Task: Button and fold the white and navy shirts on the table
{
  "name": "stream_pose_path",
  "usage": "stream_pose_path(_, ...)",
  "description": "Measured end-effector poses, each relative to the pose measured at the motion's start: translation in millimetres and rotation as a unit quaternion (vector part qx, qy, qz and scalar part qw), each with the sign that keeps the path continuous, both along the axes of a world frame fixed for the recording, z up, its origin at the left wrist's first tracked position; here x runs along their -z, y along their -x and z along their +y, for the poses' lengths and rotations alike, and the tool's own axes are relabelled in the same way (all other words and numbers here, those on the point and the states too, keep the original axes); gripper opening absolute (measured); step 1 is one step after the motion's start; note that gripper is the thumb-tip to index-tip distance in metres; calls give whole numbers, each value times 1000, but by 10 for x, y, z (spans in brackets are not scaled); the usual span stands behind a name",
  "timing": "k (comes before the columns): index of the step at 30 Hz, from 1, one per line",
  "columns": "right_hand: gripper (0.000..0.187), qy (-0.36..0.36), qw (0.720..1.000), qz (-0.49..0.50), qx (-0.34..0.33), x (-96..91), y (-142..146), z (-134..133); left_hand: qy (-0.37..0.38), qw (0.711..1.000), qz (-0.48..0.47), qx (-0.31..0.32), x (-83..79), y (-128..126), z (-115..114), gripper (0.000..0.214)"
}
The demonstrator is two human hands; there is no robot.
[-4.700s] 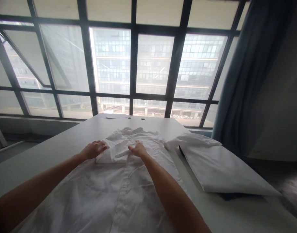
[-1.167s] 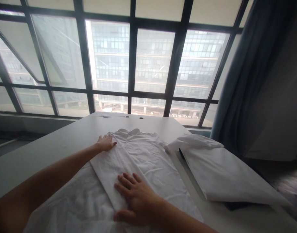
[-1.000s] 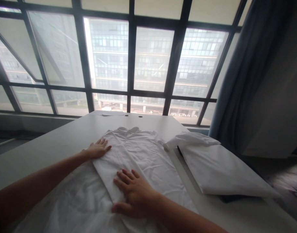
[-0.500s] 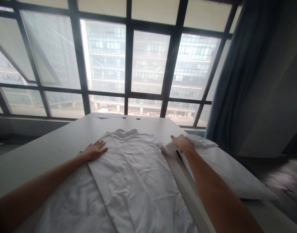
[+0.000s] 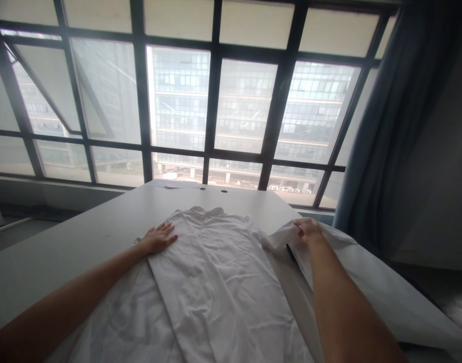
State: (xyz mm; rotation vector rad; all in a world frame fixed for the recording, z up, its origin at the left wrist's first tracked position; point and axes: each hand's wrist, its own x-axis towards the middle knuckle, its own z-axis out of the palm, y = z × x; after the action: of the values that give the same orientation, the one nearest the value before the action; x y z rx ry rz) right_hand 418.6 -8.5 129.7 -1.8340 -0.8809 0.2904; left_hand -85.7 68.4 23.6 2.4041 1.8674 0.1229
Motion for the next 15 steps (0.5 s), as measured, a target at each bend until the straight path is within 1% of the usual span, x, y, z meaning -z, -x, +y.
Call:
stream_pose_path(1,50,-60,996,60,17,-42,7,36,-1,1000,-7,3,10,6,14,76)
stream_pose_path(2,63,-124,985,112,32,-103,34,71,-3,1000,-13,5,22,14,31,76)
stream_pose_path(3,73,-182,973,136,40,-178,88,97,-6,1000,-20,7,34,24,50,76)
stream_pose_path(4,79,-226,966,118,33,-259,174,108,-9,1000,-28,9,44,34,67,75)
stream_pose_path(5,80,-253,964,79,10,-335,297,96,-12,999,-40,11,49,46,79,72)
stream_pose_path(6,78,-276,960,4,-42,-395,456,55,-17,998,-62,16,48,59,83,69)
stream_pose_path(7,78,-281,950,-83,-105,-426,650,-18,-24,995,-96,24,40,74,77,67)
stream_pose_path(8,79,-276,930,-170,-172,-422,869,-123,-33,989,-143,35,26,91,56,67)
stream_pose_path(9,79,-263,897,-265,-238,-376,1104,-255,-39,977,-204,44,4,111,18,70)
stream_pose_path(10,77,-231,855,-356,-299,-290,1340,-409,-35,959,-276,46,-24,134,-39,75)
stream_pose_path(11,76,-181,810,-433,-350,-171,1563,-571,-15,934,-353,44,-57,161,-115,82)
stream_pose_path(12,76,-121,766,-492,-395,-28,1761,-732,21,902,-429,42,-96,191,-213,87)
stream_pose_path(13,79,-67,721,-533,-437,126,1924,-878,69,865,-495,41,-140,223,-328,92)
stream_pose_path(14,84,-31,682,-557,-473,277,2048,-1001,122,828,-545,42,-188,256,-458,95)
stream_pose_path(15,87,-13,655,-565,-502,413,2132,-1095,172,797,-577,48,-239,288,-599,97)
